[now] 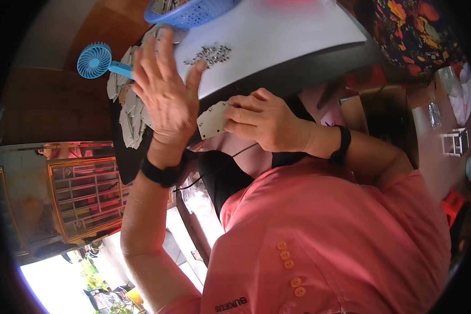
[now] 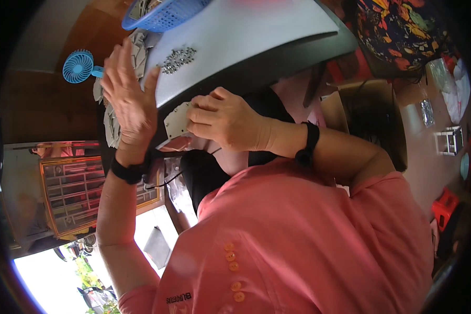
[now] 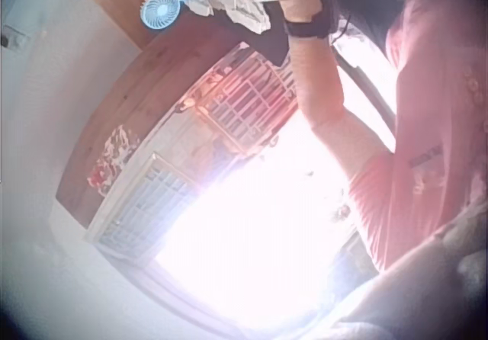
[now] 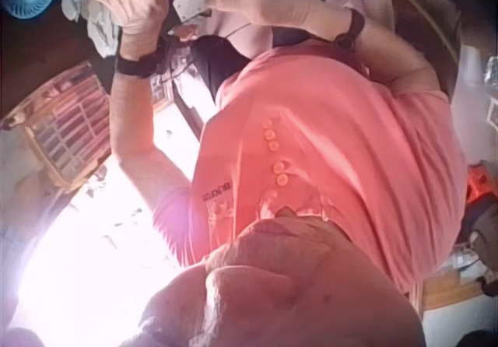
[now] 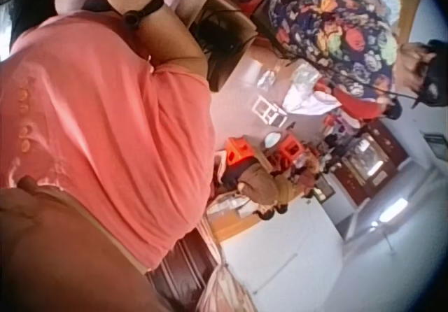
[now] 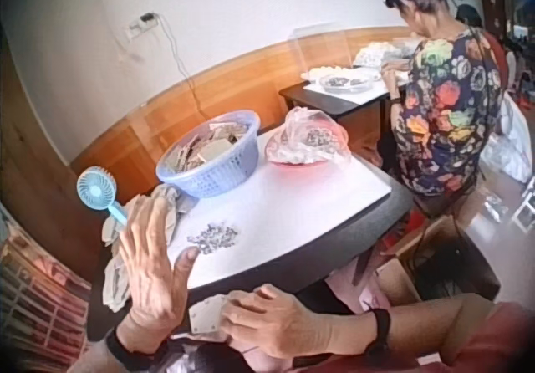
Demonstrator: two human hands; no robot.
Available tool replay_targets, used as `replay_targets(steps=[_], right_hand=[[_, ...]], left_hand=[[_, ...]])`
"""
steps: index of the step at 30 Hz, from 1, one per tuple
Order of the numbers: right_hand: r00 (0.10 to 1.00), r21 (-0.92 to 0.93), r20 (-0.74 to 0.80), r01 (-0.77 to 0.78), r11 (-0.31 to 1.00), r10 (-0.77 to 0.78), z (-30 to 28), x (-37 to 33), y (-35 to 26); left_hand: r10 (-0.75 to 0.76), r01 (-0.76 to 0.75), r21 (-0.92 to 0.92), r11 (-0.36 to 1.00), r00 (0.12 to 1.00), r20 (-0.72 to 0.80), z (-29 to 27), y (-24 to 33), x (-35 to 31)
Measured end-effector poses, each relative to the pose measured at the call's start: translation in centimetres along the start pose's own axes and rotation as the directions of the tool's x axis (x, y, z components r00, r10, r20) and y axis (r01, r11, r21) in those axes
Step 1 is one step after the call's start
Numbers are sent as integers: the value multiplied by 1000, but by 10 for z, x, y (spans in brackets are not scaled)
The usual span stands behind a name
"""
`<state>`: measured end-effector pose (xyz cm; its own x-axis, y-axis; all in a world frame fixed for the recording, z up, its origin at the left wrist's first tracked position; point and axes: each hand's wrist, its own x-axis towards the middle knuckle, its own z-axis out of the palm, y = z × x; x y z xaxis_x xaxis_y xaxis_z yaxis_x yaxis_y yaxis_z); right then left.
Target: Attaching small metal studs to a base material by hand as part of a shoe manufacturing process.
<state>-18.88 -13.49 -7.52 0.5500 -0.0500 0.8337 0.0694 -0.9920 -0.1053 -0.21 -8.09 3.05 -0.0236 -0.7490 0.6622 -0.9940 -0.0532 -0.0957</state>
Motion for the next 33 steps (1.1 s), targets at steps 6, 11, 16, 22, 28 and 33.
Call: replay_targets(steps=[6,11,16,22,28,33], right_hand=[[1000,34,7,3,999,-4,1,-1,-2],[1000,60,14,-8,998,7,-5,-2,-1],[999,64,45,-4,998,1,-8,2,-2],[999,25,11,-37,999,37,-6,7,-1],[954,309,-110,-233,922,278,-16,20,0],[659,642,219,-653,402,720,-43,55,40]], left_hand=[[-75,71,26,997,978,195,31,24,-42],[14,-7,-95,995,997,79,14,4,-23],[-20,18,16,1000,993,117,11,12,-48],[-12,11,13,1000,997,81,3,9,-56],[-341,304,-317,898,938,-65,-20,-24,-97],[-468,386,-405,829,875,-124,-18,-32,-119]])
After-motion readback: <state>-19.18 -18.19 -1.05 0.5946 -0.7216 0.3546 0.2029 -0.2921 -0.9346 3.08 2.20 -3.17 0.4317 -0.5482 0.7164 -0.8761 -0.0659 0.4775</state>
